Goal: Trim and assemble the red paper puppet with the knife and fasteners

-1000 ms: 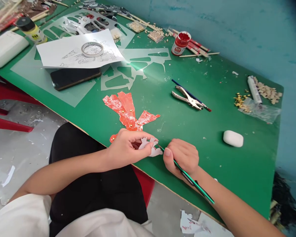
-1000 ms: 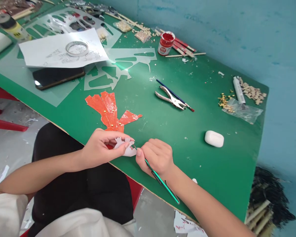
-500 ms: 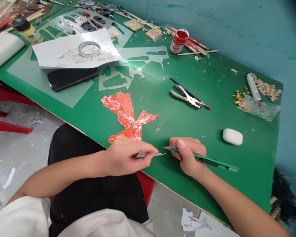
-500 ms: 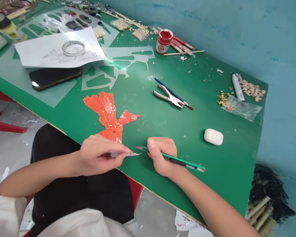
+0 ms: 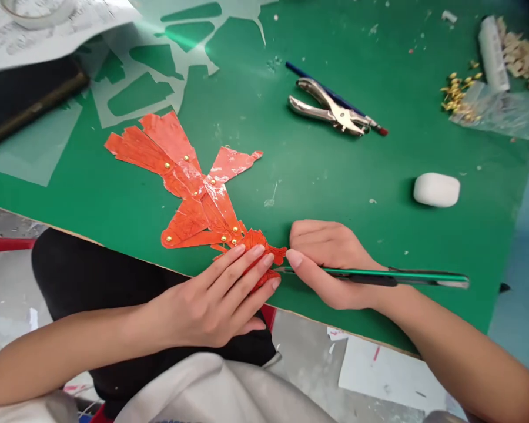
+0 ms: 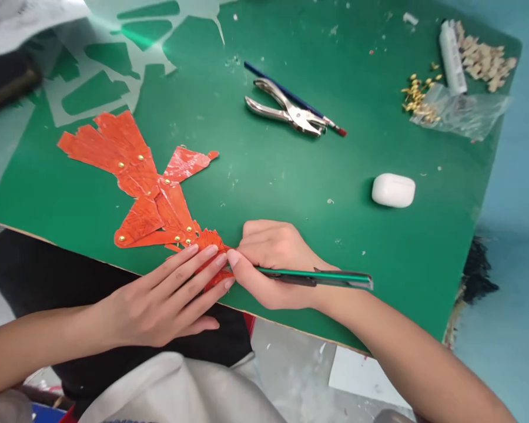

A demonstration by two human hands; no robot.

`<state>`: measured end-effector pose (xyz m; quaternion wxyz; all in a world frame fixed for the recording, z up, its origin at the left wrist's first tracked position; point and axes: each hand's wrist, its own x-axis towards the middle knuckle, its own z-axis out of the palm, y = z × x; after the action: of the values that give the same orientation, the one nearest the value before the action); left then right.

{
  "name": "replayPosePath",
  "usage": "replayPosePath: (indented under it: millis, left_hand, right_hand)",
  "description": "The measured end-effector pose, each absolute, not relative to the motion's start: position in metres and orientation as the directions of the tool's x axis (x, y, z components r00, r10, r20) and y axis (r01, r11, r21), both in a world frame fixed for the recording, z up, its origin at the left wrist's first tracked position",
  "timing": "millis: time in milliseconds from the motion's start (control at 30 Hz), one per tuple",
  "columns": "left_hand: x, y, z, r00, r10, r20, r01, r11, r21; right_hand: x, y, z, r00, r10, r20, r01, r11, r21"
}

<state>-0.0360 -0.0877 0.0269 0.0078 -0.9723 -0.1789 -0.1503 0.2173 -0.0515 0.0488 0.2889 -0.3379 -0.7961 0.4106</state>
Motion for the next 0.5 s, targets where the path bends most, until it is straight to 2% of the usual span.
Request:
replayPosePath:
  millis: [200, 367, 500]
  left_hand:
    - [-0.034, -0.099, 0.024, 0.867, 0.406, 0.289, 0.385, -0.914, 0.128]
    - [-0.032, -0.101, 0.022, 0.846, 0.436, 0.305, 0.393, -0.899, 0.195]
    - [-0.034, -0.096, 0.025, 0.867, 0.405, 0.292, 0.366, -0.913, 0.18]
  right_hand:
    - [0.229, -0.083, 0.043, -0.569, 0.779, 0.265, 0.501, 0.584, -0.639]
    - [0.231, -0.089, 0.039, -0.645, 0.713, 0.275, 0.517, 0.672, -0.53]
    - [0.228, -0.089, 0.036, -0.669, 0.685, 0.289, 0.507, 0.705, -0.495]
